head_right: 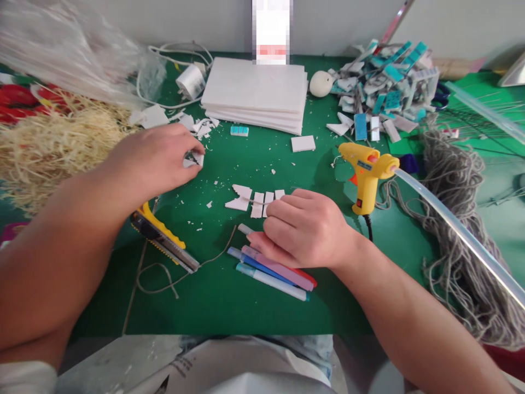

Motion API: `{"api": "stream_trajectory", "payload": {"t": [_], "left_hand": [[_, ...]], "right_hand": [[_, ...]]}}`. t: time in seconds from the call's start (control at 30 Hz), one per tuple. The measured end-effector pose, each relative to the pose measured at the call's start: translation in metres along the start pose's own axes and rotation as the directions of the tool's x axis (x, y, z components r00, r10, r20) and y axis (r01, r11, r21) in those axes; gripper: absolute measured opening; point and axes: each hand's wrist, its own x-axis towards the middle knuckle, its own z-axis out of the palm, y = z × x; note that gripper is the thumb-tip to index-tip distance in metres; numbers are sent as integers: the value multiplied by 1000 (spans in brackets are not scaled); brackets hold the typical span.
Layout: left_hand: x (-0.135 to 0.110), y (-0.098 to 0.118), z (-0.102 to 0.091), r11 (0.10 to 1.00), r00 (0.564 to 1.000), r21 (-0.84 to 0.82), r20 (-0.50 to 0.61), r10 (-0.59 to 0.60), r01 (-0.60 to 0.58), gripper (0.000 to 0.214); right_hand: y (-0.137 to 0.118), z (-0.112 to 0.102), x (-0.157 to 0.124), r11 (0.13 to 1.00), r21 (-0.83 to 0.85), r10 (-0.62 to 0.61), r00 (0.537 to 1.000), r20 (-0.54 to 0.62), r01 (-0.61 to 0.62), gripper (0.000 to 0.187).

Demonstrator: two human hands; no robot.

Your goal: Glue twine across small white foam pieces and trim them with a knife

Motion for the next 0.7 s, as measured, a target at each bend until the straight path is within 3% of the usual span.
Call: {"api": "stream_trajectory", "payload": {"t": [0.13,0.3,0.43,0.5,0.6,0.7], "left_hand": [[-1,2,-1,998,998,-45,-60,35,-38,18],[1,4,-7,985,997,-157,-1,-77,76,5],[0,0,-4,953,986,-303,-165,-23,-29,8],[-1,-3,0,917,970,-400,-226,-85,-13,10],[-1,-5,7,838,950,-545,-266,-165,-7,14],[0,-8,11,807,946,-588,-291,-145,-56,15]], "right_hand": [[-1,0,-1,1000,-3,4,1000,-1,-4,47],[-1,0,-3,1000,-12,6,1000,15,-6,43],[0,0,-3,1000,-6,13,1000,25,-13,43],[1,1,-3,1000,0,11,1000,23,-11,42],[1,2,-3,1000,4,10,1000,25,-10,42],[0,2,-2,1000,1,10,1000,26,-10,46]]}}
